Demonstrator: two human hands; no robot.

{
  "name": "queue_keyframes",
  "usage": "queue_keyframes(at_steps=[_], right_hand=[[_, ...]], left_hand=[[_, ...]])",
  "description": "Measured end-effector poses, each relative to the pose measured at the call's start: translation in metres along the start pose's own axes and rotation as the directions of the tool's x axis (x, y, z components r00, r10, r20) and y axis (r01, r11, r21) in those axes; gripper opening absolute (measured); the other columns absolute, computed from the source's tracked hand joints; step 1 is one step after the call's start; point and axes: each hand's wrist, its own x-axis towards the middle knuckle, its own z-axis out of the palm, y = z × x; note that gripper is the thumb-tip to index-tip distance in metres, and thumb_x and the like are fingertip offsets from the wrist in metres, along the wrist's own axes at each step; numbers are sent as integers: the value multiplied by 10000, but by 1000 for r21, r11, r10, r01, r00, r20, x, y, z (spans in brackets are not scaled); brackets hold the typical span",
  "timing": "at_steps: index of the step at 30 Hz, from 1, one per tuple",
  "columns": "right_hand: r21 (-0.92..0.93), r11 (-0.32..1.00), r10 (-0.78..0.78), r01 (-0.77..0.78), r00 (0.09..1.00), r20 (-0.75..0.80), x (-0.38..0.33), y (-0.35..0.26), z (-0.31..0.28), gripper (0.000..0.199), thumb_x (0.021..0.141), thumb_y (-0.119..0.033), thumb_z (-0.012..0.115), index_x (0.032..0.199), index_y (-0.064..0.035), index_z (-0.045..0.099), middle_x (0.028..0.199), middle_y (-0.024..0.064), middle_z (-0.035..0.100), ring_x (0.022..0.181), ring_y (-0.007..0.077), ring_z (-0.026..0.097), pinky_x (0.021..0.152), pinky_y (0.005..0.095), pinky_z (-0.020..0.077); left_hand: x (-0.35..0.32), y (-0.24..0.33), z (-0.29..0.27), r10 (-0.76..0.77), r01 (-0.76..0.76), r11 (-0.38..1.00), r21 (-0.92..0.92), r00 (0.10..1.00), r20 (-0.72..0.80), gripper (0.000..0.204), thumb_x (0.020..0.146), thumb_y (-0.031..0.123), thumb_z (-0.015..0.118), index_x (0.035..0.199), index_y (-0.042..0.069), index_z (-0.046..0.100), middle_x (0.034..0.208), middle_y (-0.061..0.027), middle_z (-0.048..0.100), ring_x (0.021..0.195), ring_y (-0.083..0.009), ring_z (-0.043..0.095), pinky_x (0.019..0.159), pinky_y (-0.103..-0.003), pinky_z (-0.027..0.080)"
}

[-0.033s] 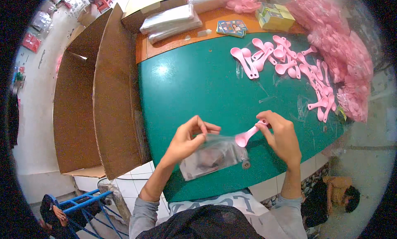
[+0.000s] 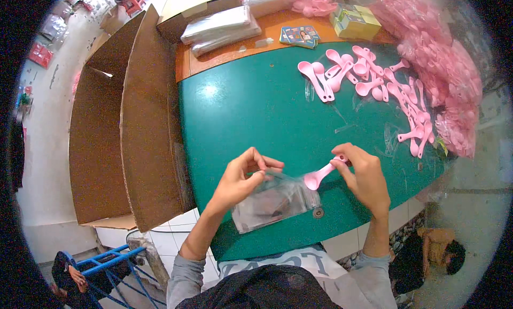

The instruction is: Packaging pink plastic spoons into plastic bags with labels and backing cards.

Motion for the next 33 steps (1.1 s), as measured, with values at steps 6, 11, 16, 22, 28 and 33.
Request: queue_keyframes(at_steps=[6,11,16,22,28,33], right_hand=[[96,995,52,-32,975,-215,4,-9,-16,117,834,-83,569,921,-8,585,708,90,576,656,123,571,578,255,438],[113,991,-43,76,961,-275,47,-12,-13,154,880,-137,529,984,-29,564,757,89,607,662,131,601,592,262,470],[364,882,-188,301,931,-313,136,-26,-15,181,885,-143,534,1024,-31,501,821,75,612,709,122,602,614,245,482],[511,743,-268,432,892,-364,160,-30,5,195,879,-155,560,1011,-33,485,857,55,581,780,102,577,656,240,490],[425,818,-272,388,912,-308,163,-28,9,193,868,-154,570,995,-32,490,842,60,589,787,108,583,673,249,491],[395,853,-326,342,939,-109,163,-30,17,211,845,-118,588,997,-27,471,797,75,615,766,114,601,643,244,483]], left_hand=[[9,-1,-5,-97,97,995,-4,993,-70,117,804,31,550,886,-17,483,862,-108,637,856,-147,619,746,-280,495],[28,21,-18,-76,74,996,-43,997,-32,170,827,113,622,962,19,582,862,-42,624,807,-115,598,701,-226,474],[60,67,-40,64,-61,994,92,997,-32,266,771,102,685,994,24,563,780,-34,624,756,-111,599,670,-226,463],[73,76,-61,37,-31,998,47,992,-120,389,723,106,730,1053,28,538,760,-36,622,710,-94,585,634,-208,435],[85,74,-60,25,-22,999,41,997,-72,411,741,91,711,1099,19,522,791,-52,635,735,-97,594,636,-214,445],[90,68,-55,83,-84,996,-13,995,-46,405,787,133,673,1141,21,508,898,-80,638,794,-117,603,696,-233,461]])
